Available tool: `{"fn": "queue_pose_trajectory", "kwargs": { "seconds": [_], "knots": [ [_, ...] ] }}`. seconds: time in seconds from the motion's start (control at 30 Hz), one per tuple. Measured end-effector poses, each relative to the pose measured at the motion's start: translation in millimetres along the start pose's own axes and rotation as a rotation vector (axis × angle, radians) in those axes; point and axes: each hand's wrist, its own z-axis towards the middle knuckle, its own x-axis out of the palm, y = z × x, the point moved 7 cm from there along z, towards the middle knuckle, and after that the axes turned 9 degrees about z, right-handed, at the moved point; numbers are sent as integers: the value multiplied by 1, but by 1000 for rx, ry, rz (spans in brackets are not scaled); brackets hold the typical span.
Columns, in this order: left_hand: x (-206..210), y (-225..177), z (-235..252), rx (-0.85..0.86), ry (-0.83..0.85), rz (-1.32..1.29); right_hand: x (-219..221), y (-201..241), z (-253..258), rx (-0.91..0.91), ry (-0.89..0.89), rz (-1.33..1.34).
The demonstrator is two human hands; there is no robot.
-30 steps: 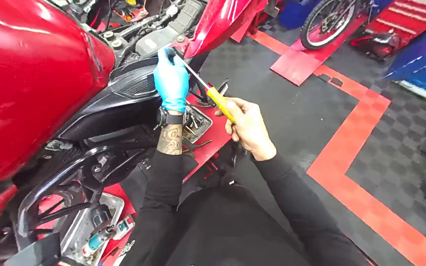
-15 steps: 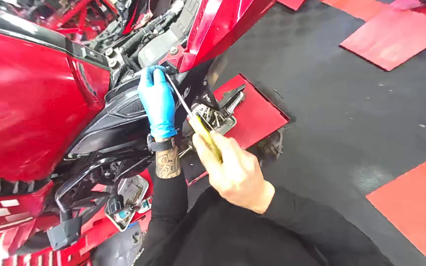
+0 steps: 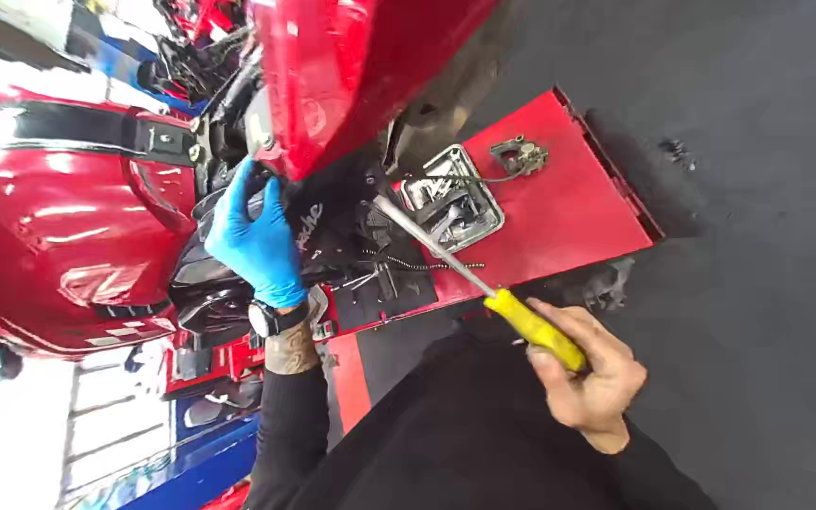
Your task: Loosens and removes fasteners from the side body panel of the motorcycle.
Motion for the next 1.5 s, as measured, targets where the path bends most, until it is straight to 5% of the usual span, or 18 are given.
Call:
{"fn": "queue_pose_trajectory", "kwargs": {
  "seconds": [0.1, 0.3, 0.43, 0.73, 1.03, 1.17, 1.33, 1.5],
  "knots": [
    [1, -8, 1, 58, -51, 115, -46, -46, 8, 84, -62, 38],
    [8, -24, -6, 79, -117, 129, -97, -93, 64, -56, -68, -306],
    [8, -26, 5, -46, 9, 193, -107, -108, 112, -82, -139, 76],
    [8, -18, 17, -207, 129, 134, -43, -159, 164, 164, -378, 930],
    [18, -16, 3, -495, 137, 80, -15, -185, 169, 348, -499, 942],
    [15, -29, 13, -230, 89, 166, -45, -175, 164, 244, -486, 858],
    [7, -40, 19, 160, 201, 609, -67, -119, 174, 202, -486, 714],
    [-1, -25, 28, 19, 315, 554, -59, -40, 171, 80, -383, 672]
  ]
}}
